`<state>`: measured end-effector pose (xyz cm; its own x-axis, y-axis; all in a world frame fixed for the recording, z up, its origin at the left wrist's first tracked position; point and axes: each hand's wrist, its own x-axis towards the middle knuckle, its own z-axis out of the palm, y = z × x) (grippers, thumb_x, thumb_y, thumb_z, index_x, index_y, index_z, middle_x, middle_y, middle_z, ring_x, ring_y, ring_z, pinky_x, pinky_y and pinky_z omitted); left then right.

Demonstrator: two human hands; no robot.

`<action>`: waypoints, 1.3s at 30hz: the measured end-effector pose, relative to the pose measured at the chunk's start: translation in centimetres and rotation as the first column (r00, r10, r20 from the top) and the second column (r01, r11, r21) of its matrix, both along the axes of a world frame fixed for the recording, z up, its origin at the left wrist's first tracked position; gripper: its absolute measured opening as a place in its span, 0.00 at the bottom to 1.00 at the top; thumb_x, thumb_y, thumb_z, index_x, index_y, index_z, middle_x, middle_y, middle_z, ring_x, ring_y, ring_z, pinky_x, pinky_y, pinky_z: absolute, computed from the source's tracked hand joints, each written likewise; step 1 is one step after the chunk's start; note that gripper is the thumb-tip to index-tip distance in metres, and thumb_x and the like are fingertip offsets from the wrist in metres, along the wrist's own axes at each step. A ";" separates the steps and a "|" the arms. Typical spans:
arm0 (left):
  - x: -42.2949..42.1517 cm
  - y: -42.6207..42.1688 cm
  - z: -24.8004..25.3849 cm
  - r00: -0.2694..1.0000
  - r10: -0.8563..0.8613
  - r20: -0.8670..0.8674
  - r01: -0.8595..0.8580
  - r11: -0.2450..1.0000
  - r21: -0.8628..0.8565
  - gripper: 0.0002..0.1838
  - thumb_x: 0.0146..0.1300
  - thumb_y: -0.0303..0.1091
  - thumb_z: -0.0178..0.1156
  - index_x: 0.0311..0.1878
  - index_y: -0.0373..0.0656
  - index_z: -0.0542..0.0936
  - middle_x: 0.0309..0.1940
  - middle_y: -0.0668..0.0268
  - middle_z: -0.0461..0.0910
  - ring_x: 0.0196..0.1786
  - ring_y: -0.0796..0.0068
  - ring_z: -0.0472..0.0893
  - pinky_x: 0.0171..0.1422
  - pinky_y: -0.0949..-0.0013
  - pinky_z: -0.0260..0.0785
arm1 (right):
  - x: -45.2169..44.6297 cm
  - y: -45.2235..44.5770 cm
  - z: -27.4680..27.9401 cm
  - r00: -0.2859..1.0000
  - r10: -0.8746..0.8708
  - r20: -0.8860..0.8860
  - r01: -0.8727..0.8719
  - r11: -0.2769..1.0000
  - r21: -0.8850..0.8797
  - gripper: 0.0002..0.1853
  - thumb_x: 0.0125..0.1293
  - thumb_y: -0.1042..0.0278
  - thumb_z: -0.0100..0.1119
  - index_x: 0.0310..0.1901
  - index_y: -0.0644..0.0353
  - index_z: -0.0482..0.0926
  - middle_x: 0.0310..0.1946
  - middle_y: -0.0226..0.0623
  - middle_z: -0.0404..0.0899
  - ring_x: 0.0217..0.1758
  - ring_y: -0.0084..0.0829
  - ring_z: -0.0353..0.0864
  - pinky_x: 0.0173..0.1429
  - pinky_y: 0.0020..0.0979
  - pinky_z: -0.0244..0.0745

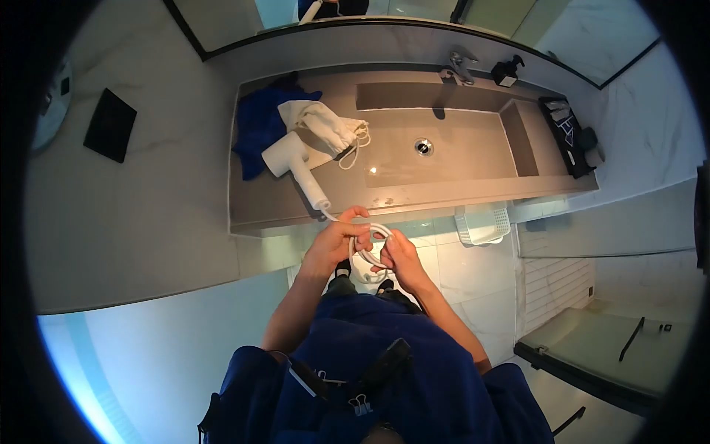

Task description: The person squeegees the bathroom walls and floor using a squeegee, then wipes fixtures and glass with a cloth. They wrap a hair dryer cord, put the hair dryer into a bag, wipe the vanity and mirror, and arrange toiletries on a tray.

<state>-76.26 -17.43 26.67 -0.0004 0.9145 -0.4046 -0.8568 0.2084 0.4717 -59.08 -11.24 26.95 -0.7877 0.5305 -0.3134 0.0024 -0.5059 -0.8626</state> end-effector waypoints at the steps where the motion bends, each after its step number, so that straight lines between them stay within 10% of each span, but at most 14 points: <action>1: 0.2 0.1 -0.3 0.998 -0.046 -0.045 0.048 0.998 0.039 0.13 0.63 0.27 0.55 0.49 0.44 0.67 0.16 0.71 0.64 0.17 0.79 0.63 0.31 0.70 0.62 | 0.3 0.1 -0.9 0.994 -0.001 0.107 -0.020 0.981 0.194 0.16 0.74 0.64 0.37 0.55 0.63 0.69 0.26 0.28 0.68 0.22 0.20 0.67 0.34 0.28 0.75; 6: 1.8 2.2 0.0 0.965 0.192 -0.177 -0.223 0.959 -0.175 0.10 0.64 0.37 0.54 0.31 0.43 0.67 0.15 0.67 0.64 0.15 0.74 0.65 0.25 0.70 0.61 | -1.4 -1.4 1.5 0.963 -0.118 0.242 -0.081 0.729 0.679 0.43 0.46 0.69 0.72 0.64 0.61 0.58 0.28 0.43 0.77 0.23 0.34 0.76 0.30 0.31 0.75; 10: 1.8 3.2 -3.2 0.951 0.307 -0.028 -0.298 0.890 -0.345 0.11 0.65 0.39 0.50 0.29 0.44 0.67 0.15 0.67 0.66 0.15 0.70 0.67 0.28 0.62 0.69 | -2.2 -1.5 -3.8 0.943 -0.329 0.056 0.111 0.467 0.877 0.33 0.46 0.73 0.69 0.55 0.61 0.65 0.32 0.44 0.81 0.28 0.41 0.83 0.32 0.35 0.76; 13: 2.0 1.2 -4.3 0.947 0.314 0.064 -0.296 0.934 -0.198 0.12 0.64 0.40 0.52 0.30 0.43 0.69 0.19 0.64 0.71 0.18 0.68 0.70 0.31 0.60 0.72 | -2.3 -0.5 -4.6 0.952 -0.183 0.247 -0.083 0.621 0.780 0.24 0.47 0.75 0.64 0.47 0.60 0.68 0.24 0.45 0.79 0.28 0.47 0.82 0.31 0.40 0.76; 17: 2.3 -3.1 -1.9 0.817 0.283 -0.502 -0.431 0.879 -0.204 0.18 0.58 0.33 0.61 0.48 0.36 0.68 0.31 0.60 0.77 0.33 0.64 0.78 0.43 0.61 0.74 | -2.4 0.2 -4.1 0.936 -0.021 0.352 -0.238 0.698 0.676 0.19 0.43 0.75 0.63 0.40 0.62 0.72 0.21 0.45 0.77 0.24 0.46 0.79 0.31 0.38 0.74; 19: 1.9 -5.2 -1.4 0.309 -0.134 -0.942 -0.262 0.940 -0.219 0.32 0.49 0.27 0.68 0.57 0.36 0.64 0.43 0.53 0.75 0.42 0.53 0.77 0.54 0.57 0.69 | -2.5 0.4 -4.8 0.918 0.028 0.395 -0.294 0.715 0.634 0.22 0.39 0.77 0.67 0.41 0.65 0.74 0.19 0.39 0.77 0.21 0.30 0.79 0.28 0.30 0.74; 21: 2.2 -6.0 1.3 -0.492 -0.098 -0.865 -0.163 0.986 -0.019 0.37 0.43 0.28 0.71 0.58 0.36 0.65 0.46 0.51 0.74 0.46 0.48 0.76 0.59 0.57 0.66 | -3.0 1.3 -4.0 0.884 0.125 0.451 -0.382 0.749 0.542 0.23 0.38 0.77 0.68 0.41 0.66 0.74 0.18 0.39 0.77 0.21 0.30 0.79 0.28 0.30 0.74; 22: 1.7 -5.0 2.3 -0.627 -0.037 -0.778 -0.035 0.999 -0.020 0.41 0.38 0.28 0.71 0.60 0.38 0.66 0.42 0.50 0.76 0.48 0.48 0.74 0.61 0.54 0.62 | -3.4 1.4 -3.9 0.868 0.162 0.469 -0.409 0.770 0.491 0.24 0.34 0.75 0.69 0.39 0.64 0.76 0.20 0.42 0.78 0.23 0.36 0.80 0.31 0.33 0.74; 25: -0.2 -2.4 -3.5 -0.461 0.237 -0.855 0.412 0.911 0.031 0.35 0.39 0.31 0.71 0.55 0.37 0.69 0.38 0.51 0.77 0.47 0.47 0.76 0.52 0.55 0.68 | -4.5 1.2 -2.8 0.774 0.236 0.587 -0.609 0.532 0.589 0.22 0.34 0.72 0.68 0.37 0.65 0.78 0.28 0.51 0.81 0.35 0.47 0.83 0.40 0.39 0.77; 26: -0.3 -1.5 -3.9 -0.411 -0.083 -0.908 0.391 0.884 -0.258 0.27 0.41 0.35 0.70 0.46 0.38 0.73 0.36 0.52 0.79 0.43 0.50 0.79 0.45 0.55 0.71 | -4.4 1.4 -2.7 0.776 0.221 0.590 -0.603 0.533 0.593 0.21 0.35 0.71 0.67 0.37 0.66 0.79 0.31 0.54 0.81 0.41 0.51 0.81 0.46 0.43 0.76; 39: 0.6 0.1 -4.2 -0.537 -0.190 -0.822 0.262 0.888 -0.376 0.14 0.42 0.38 0.63 0.32 0.43 0.80 0.22 0.52 0.80 0.28 0.49 0.80 0.34 0.53 0.74 | -5.4 4.4 -4.6 0.623 0.203 0.755 -0.771 0.323 0.549 0.16 0.36 0.69 0.59 0.31 0.65 0.81 0.29 0.57 0.79 0.37 0.55 0.80 0.44 0.44 0.76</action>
<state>-75.70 -17.35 22.42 -0.0843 0.9816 -0.1712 0.8928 0.1508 0.4246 -64.47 -6.84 22.38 -0.8581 0.3011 -0.4160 0.5060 0.6340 -0.5848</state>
